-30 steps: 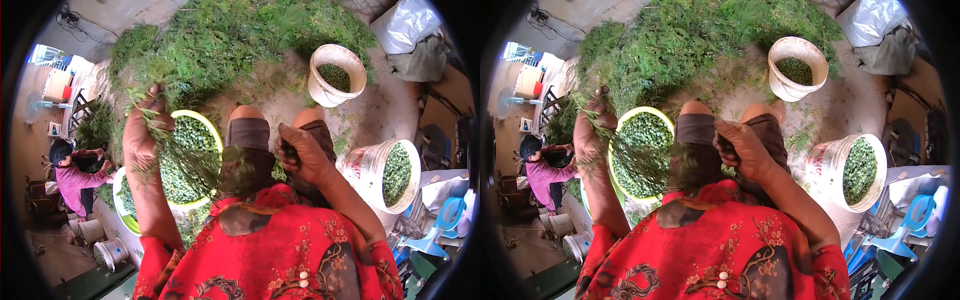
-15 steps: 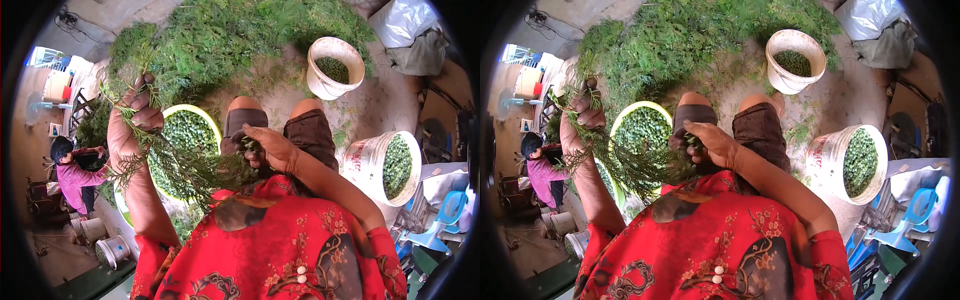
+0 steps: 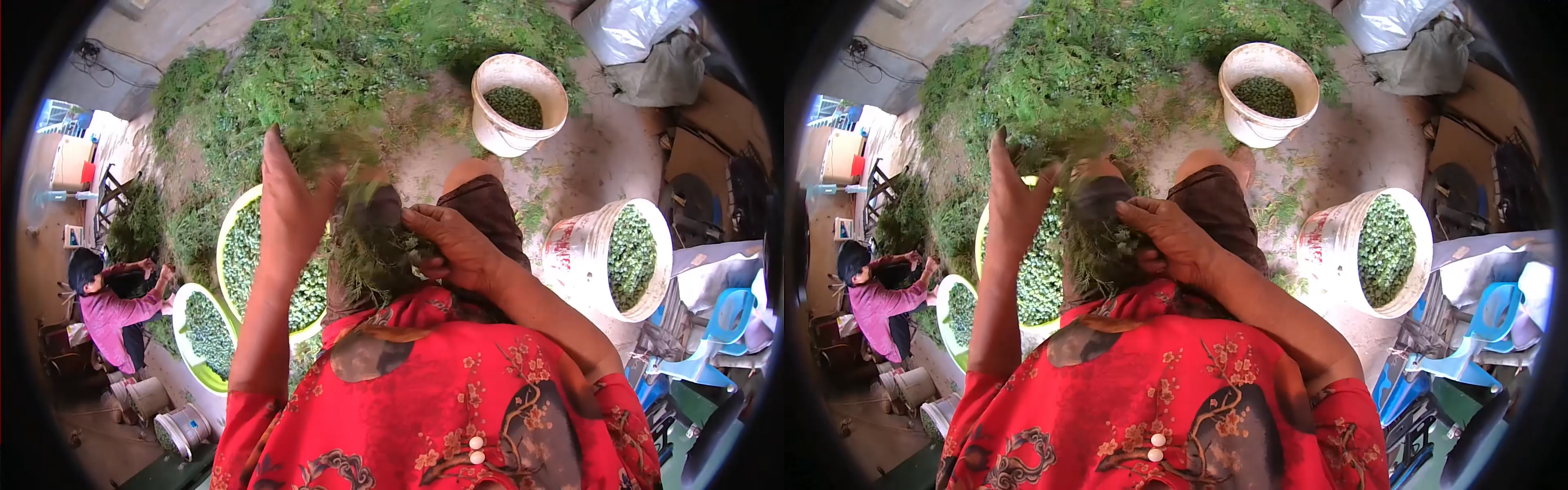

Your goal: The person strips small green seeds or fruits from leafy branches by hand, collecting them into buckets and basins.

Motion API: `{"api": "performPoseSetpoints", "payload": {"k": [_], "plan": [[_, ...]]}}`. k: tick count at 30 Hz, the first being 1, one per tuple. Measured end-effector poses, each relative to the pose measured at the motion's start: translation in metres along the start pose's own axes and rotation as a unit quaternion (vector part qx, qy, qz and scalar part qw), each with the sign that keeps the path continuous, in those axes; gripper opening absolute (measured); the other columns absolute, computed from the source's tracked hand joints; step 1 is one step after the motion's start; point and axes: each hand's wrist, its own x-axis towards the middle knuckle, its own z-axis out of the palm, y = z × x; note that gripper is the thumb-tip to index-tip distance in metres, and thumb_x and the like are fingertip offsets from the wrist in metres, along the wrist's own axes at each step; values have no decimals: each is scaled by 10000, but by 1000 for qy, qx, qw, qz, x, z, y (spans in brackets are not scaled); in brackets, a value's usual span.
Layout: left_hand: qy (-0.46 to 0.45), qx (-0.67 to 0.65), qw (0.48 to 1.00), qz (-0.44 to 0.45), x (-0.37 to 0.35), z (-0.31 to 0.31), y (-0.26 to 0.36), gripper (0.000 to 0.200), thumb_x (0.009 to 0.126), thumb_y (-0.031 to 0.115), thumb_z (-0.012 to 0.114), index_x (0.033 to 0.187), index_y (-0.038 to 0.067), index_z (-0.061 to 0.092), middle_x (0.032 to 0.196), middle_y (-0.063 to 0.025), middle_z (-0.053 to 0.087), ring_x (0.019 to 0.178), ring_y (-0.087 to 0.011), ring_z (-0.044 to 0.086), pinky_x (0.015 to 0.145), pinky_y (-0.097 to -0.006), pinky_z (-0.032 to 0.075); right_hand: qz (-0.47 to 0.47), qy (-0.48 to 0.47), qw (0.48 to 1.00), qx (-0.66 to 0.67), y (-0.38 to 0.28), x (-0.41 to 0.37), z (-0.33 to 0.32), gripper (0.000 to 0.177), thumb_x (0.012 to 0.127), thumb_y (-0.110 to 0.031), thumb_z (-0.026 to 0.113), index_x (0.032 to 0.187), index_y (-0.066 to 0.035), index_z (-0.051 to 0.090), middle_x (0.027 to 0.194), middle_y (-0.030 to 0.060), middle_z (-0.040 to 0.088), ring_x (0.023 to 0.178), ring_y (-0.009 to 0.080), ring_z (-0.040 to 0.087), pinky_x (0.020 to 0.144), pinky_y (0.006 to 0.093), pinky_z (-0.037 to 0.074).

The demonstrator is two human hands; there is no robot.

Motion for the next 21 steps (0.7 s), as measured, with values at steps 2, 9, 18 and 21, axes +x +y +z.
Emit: {"api": "performPoseSetpoints", "payload": {"k": [2,9,18,21], "plan": [[64,183,971,143,-11,5,25,674,757,119,662,1289,-83,301,1087,-278,504,942,-422,521,842,-404,426,-11,25,1000,-3,-2,-2,-7,206,878,-319,574,867,-124,509,652,-50,491,412,34,334,347,172,234],[-314,-119,937,-91,-51,16,46,289,794,116,620,1039,-12,533,882,-157,601,761,-207,570,661,-336,457,-54,85,993,56,-15,-17,3,170,901,-274,544,920,-106,530,656,-55,470,423,30,360,342,163,267],[-347,-91,926,-113,-49,3,47,122,808,98,605,824,-23,607,678,0,590,626,-53,498,561,-238,431,-100,91,991,-5,-9,-21,18,111,858,-161,605,923,-88,552,643,-51,506,415,21,372,338,165,277],[-327,-239,896,-184,-54,-3,43,137,790,104,615,807,-31,608,619,-59,555,580,-85,495,536,-282,417,-76,98,992,37,0,-16,13,93,853,-145,602,905,-88,550,628,-33,504,405,21,357,334,179,269]]}}
